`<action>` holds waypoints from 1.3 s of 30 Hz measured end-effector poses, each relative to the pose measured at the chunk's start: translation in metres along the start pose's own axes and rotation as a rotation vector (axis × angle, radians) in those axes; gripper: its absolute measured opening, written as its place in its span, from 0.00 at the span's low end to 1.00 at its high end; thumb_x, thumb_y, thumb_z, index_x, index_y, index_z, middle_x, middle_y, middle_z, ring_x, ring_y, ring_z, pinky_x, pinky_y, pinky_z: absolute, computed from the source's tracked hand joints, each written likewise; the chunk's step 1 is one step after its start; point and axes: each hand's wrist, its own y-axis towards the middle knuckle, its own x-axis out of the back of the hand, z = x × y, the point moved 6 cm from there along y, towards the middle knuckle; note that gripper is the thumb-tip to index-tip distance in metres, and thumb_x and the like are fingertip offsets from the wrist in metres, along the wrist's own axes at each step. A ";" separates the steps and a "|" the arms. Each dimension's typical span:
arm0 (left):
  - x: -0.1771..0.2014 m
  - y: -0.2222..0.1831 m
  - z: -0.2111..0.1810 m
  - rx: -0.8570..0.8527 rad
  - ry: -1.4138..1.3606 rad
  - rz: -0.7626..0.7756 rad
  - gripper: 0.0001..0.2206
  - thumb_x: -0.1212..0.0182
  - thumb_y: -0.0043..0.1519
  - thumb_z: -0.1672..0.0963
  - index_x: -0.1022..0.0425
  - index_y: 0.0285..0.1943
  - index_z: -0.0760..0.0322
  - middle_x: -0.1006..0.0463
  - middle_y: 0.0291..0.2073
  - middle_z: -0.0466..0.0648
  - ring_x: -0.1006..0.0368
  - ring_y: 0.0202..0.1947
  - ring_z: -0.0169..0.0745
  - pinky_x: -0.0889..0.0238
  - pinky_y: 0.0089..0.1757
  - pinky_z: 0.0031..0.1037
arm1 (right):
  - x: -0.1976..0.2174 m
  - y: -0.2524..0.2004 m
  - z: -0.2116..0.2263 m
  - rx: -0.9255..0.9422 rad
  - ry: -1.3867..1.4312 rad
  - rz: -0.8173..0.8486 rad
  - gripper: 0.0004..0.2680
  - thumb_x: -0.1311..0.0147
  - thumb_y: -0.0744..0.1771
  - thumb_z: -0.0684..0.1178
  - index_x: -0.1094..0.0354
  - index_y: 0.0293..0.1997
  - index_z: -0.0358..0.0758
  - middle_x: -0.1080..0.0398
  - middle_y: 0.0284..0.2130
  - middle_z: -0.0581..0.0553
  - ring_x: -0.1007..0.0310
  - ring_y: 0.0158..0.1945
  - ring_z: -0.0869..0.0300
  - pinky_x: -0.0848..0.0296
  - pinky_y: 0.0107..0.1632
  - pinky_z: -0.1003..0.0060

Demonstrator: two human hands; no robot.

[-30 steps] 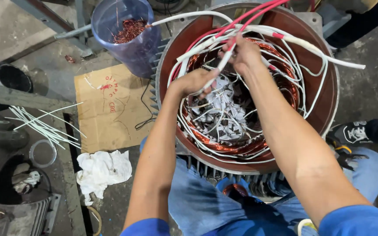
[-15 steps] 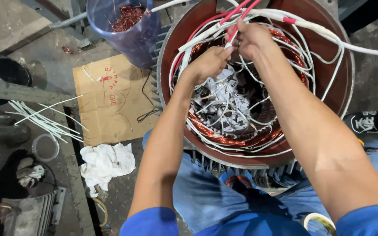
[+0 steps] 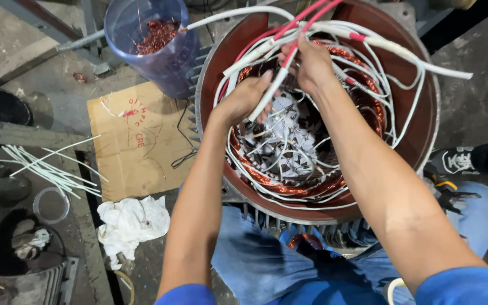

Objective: Bundling and taping copper wire windings inside an electric motor stator

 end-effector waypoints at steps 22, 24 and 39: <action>-0.041 -0.048 0.008 -0.240 1.014 -0.572 0.12 0.51 0.75 0.58 0.27 0.62 0.70 0.19 0.43 0.65 0.19 0.43 0.76 0.28 0.47 0.58 | 0.026 0.042 -0.038 -0.027 0.186 0.357 0.22 0.52 0.71 0.70 0.32 0.56 0.39 0.22 0.51 0.40 0.16 0.55 0.50 0.17 0.59 0.49; -0.059 -0.048 -0.013 -0.247 0.983 -0.561 0.15 0.55 0.77 0.55 0.29 0.63 0.71 0.19 0.44 0.66 0.19 0.44 0.77 0.28 0.47 0.60 | 0.026 0.082 -0.047 0.002 0.104 0.310 0.16 0.47 0.71 0.64 0.29 0.54 0.42 0.20 0.46 0.45 0.15 0.49 0.53 0.15 0.55 0.50; -0.043 0.019 0.008 -0.039 -0.047 -0.024 0.16 0.50 0.77 0.49 0.30 0.39 0.59 0.45 0.18 0.37 0.52 0.11 0.27 0.55 0.14 0.20 | 0.012 0.062 -0.059 0.214 0.350 0.237 0.11 0.46 0.74 0.53 0.28 0.53 0.33 0.18 0.38 0.36 0.13 0.43 0.47 0.14 0.53 0.46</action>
